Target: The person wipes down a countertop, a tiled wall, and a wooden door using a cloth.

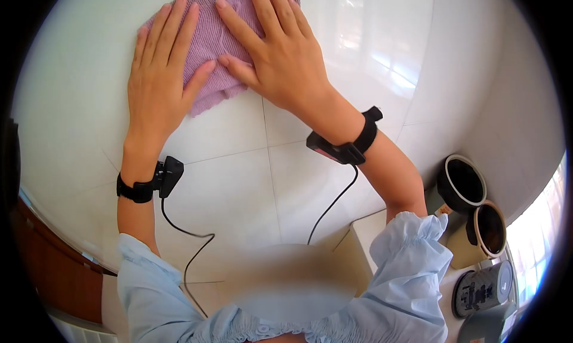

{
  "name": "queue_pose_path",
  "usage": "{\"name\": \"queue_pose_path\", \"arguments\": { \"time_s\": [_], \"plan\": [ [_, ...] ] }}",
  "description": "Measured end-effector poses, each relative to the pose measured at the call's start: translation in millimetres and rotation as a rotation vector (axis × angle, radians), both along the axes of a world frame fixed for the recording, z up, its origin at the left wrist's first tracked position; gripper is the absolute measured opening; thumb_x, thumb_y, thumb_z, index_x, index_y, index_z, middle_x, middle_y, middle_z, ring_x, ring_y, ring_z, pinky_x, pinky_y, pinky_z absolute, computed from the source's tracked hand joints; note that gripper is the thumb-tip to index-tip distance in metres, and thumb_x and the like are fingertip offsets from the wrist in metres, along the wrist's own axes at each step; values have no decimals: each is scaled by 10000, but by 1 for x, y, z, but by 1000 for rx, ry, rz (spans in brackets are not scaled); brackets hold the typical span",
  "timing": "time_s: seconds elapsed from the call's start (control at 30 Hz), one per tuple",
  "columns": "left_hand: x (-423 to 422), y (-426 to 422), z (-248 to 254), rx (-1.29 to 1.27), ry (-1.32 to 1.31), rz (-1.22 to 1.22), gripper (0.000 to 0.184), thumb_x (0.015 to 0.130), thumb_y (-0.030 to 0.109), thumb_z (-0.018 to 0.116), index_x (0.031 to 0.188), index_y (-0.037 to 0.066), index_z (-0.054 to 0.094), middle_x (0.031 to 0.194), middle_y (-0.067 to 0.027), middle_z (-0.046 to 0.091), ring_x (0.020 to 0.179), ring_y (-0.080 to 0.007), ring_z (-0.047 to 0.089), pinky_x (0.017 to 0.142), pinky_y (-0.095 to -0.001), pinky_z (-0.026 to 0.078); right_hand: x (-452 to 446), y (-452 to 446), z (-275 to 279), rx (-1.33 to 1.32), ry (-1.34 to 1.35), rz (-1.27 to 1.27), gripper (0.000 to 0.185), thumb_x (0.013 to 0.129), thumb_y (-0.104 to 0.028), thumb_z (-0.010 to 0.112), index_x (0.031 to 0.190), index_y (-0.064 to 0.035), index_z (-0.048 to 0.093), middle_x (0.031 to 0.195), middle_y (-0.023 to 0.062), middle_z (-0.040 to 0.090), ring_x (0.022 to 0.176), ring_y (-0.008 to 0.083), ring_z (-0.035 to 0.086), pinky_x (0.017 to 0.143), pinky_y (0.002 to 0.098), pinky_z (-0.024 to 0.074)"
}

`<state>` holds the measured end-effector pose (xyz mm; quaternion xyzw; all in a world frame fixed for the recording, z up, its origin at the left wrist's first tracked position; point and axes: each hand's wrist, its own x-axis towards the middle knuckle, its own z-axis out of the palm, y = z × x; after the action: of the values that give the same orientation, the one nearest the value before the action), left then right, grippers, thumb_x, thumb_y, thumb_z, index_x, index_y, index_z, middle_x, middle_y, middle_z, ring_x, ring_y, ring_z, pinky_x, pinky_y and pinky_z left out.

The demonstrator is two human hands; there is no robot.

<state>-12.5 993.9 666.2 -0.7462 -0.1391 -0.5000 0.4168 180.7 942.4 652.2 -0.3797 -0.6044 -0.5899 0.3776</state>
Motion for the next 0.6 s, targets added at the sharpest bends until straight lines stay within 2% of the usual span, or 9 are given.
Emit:
{"name": "queue_pose_path", "arguments": {
  "time_s": [0.07, 0.17, 0.23, 0.3, 0.37, 0.43, 0.5, 0.53, 0.6],
  "plan": [
    [2, 2, -16, -89, 86, -65, 722, 857, 393, 600, 1447, 84, 321, 1506, -104, 301, 1385, -295, 282, 1108, -490, 225, 6, -3, -10, -42, 1, -24, 611, 867, -472, 539, 1398, -190, 433, 1442, 245, 330, 1304, 408, 342, 1069, 472, 295],
    [11, 3, -81, -229, 231, -82, 812, 833, 464, 607, 1453, 50, 283, 1516, -161, 256, 1400, -314, 247, 1108, -513, 208, 19, -22, -82, -219, 37, -87, 615, 880, -483, 509, 1402, -169, 423, 1436, 284, 309, 1307, 445, 319, 1073, 507, 285],
    [16, 3, -133, -230, 313, -14, 810, 820, 486, 609, 1440, 55, 316, 1507, -152, 284, 1400, -302, 253, 1113, -483, 215, 30, -27, -134, -344, 34, -98, 618, 885, -494, 491, 1404, -165, 420, 1441, 291, 295, 1309, 460, 309, 1076, 520, 279],
    [24, 0, -148, -206, 341, 18, 801, 819, 478, 612, 1438, 60, 321, 1506, -143, 291, 1395, -298, 264, 1113, -476, 221, 38, -31, -164, -444, 32, -91, 615, 886, -499, 483, 1401, -168, 425, 1446, 284, 294, 1308, 463, 308, 1079, 520, 278],
    [33, -8, -149, -216, 312, 16, 791, 804, 459, 624, 1432, 74, 337, 1503, -117, 304, 1387, -273, 281, 1118, -448, 221, 51, -27, -156, -359, 38, -45, 615, 883, -498, 490, 1403, -175, 425, 1443, 276, 304, 1309, 458, 310, 1079, 519, 275],
    [46, -18, -109, -258, 222, -9, 781, 774, 431, 646, 1421, 95, 365, 1498, -72, 325, 1376, -226, 303, 1128, -399, 215, 65, -24, -119, -266, 40, 12, 604, 883, -499, 493, 1401, -195, 432, 1447, 255, 316, 1316, 445, 312, 1079, 514, 272],
    [58, -23, -68, -215, 131, -65, 734, 789, 303, 651, 1425, 86, 357, 1490, -85, 332, 1359, -253, 324, 1094, -435, 279, 77, -24, -70, -197, 10, 17, 589, 882, -509, 492, 1399, -232, 442, 1460, 220, 323, 1328, 418, 313, 1079, 499, 271],
    [64, -21, -51, -143, 84, -83, 705, 797, 293, 631, 1416, 77, 370, 1484, -85, 339, 1358, -254, 326, 1092, -442, 275, 83, -26, -46, -166, -21, -14, 585, 879, -518, 492, 1399, -253, 445, 1468, 203, 323, 1334, 403, 314, 1079, 488, 271],
    [82, -28, -30, -10, 26, -35, 706, 771, 212, 592, 1390, -28, 352, 1463, -181, 327, 1352, -358, 302, 1103, -491, 234, 82, -40, -7, -191, -4, -41, 603, 889, -439, 504, 1432, -199, 400, 1498, 218, 250, 1396, 388, 203, 1131, 488, 184]
  ]
}}
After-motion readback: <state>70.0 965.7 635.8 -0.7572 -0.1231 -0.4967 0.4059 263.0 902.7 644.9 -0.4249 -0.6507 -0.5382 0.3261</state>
